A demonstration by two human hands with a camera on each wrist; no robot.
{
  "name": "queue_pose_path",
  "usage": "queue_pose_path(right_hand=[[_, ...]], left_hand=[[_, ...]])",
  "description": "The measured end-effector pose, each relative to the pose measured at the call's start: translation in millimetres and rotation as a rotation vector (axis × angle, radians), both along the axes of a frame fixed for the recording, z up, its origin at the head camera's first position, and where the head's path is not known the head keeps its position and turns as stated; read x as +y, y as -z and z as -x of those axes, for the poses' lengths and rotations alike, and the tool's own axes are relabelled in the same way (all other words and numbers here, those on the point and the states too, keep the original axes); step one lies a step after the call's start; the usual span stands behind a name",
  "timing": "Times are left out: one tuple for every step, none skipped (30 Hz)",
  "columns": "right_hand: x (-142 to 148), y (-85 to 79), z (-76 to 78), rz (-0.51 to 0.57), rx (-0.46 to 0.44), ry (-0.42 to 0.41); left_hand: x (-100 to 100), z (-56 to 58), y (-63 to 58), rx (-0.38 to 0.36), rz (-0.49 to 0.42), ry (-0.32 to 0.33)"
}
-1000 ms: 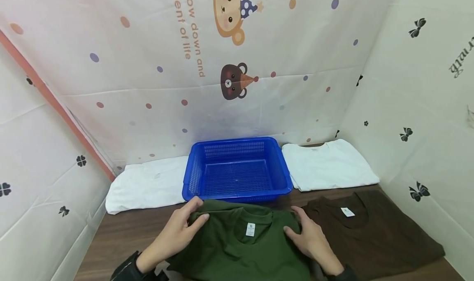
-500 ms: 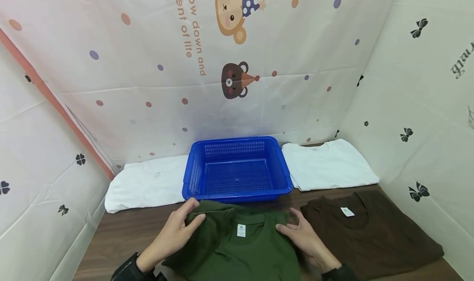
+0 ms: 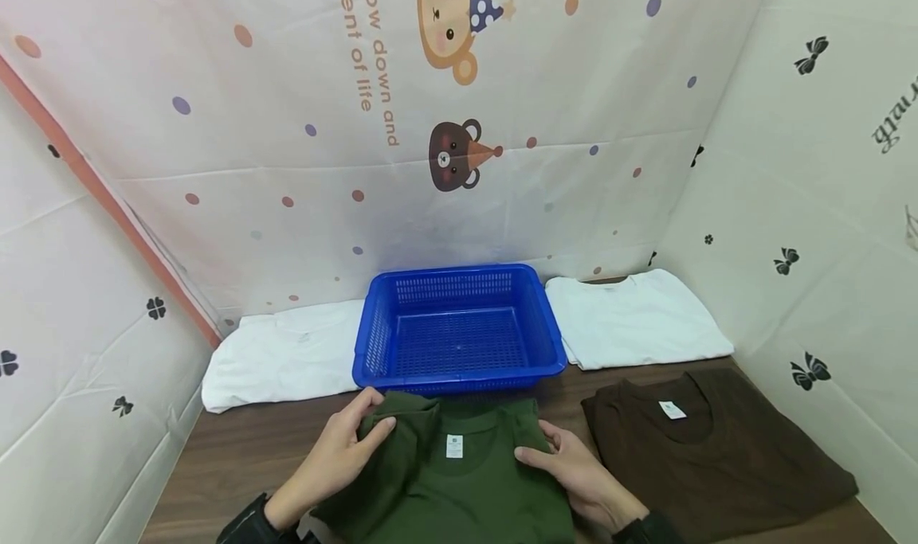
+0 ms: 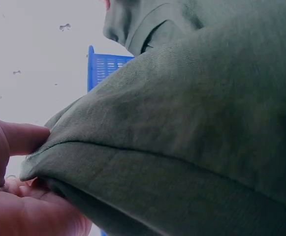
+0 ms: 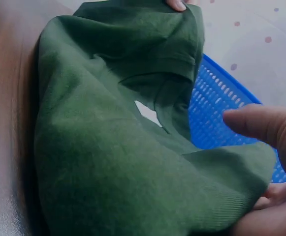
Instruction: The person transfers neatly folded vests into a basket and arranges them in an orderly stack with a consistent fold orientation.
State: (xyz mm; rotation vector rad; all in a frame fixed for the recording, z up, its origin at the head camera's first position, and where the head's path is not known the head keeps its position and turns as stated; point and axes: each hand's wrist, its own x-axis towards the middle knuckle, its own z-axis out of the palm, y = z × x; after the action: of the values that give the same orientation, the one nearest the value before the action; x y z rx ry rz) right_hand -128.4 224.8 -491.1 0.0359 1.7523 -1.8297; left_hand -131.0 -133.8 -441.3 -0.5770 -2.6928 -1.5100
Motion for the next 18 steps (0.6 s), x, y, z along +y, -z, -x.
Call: queue_pose_path(right_hand=[[-1, 0.9, 0.2, 0.025, -0.005, -0.009], [-1, 1.7, 0.5, 0.039, -0.011, -0.015], [-1, 2.4, 0.8, 0.052, -0.011, -0.021], [-2, 2.9, 1.0, 0.060, -0.009, -0.029], [-2, 3.4, 1.0, 0.057, -0.006, -0.033], [-2, 3.4, 0.9, 0.051, 0.000, -0.036], [-1, 3.0, 0.6, 0.040, 0.005, -0.037], [-1, 2.5, 0.5, 0.035, 0.008, -0.039], [0, 2.1, 0.4, 0.034, 0.013, -0.044], [0, 1.4, 0.3, 0.033, 0.019, -0.049], [0, 0.9, 0.4, 0.038, 0.020, -0.054], [1, 0.4, 0.5, 0.045, 0.023, -0.060], [1, 0.1, 0.7, 0.054, 0.023, -0.065], [2, 0.0, 0.9, 0.062, 0.023, -0.069], [2, 0.0, 1.0, 0.069, 0.025, -0.072], [2, -0.1, 1.4, 0.075, 0.025, -0.074], [2, 0.0, 1.7, 0.081, 0.025, -0.075], [3, 0.2, 2.0, 0.086, 0.025, -0.076]], left_hand=[[0, -0.2, 0.3, 0.000, 0.001, -0.002], [0, -0.2, 0.7, 0.001, 0.000, -0.004], [0, -0.2, 1.2, 0.003, -0.001, -0.005], [0, -0.1, 1.7, 0.004, -0.002, -0.005], [0, 0.0, 2.2, 0.005, -0.003, -0.006], [-1, 0.5, 3.1, 0.010, -0.004, -0.010], [-2, 1.0, 3.9, 0.013, -0.004, -0.015], [-2, 2.0, 5.0, 0.019, -0.002, -0.024], [-4, 3.3, 6.4, 0.024, -0.001, -0.035], [-5, 4.6, 8.1, 0.023, 0.004, -0.050], [-7, 5.9, 10.1, 0.026, 0.011, -0.068], [-9, 7.2, 12.3, 0.026, 0.019, -0.087], [-12, 8.4, 14.5, 0.023, 0.029, -0.106], [-15, 9.5, 17.3, 0.017, 0.040, -0.124], [-18, 10.4, 20.5, 0.015, 0.047, -0.143], [-21, 11.6, 23.3, 0.001, 0.054, -0.154], [-25, 12.8, 26.1, -0.016, 0.054, -0.162], [-28, 14.3, 29.0, -0.036, 0.053, -0.168]])
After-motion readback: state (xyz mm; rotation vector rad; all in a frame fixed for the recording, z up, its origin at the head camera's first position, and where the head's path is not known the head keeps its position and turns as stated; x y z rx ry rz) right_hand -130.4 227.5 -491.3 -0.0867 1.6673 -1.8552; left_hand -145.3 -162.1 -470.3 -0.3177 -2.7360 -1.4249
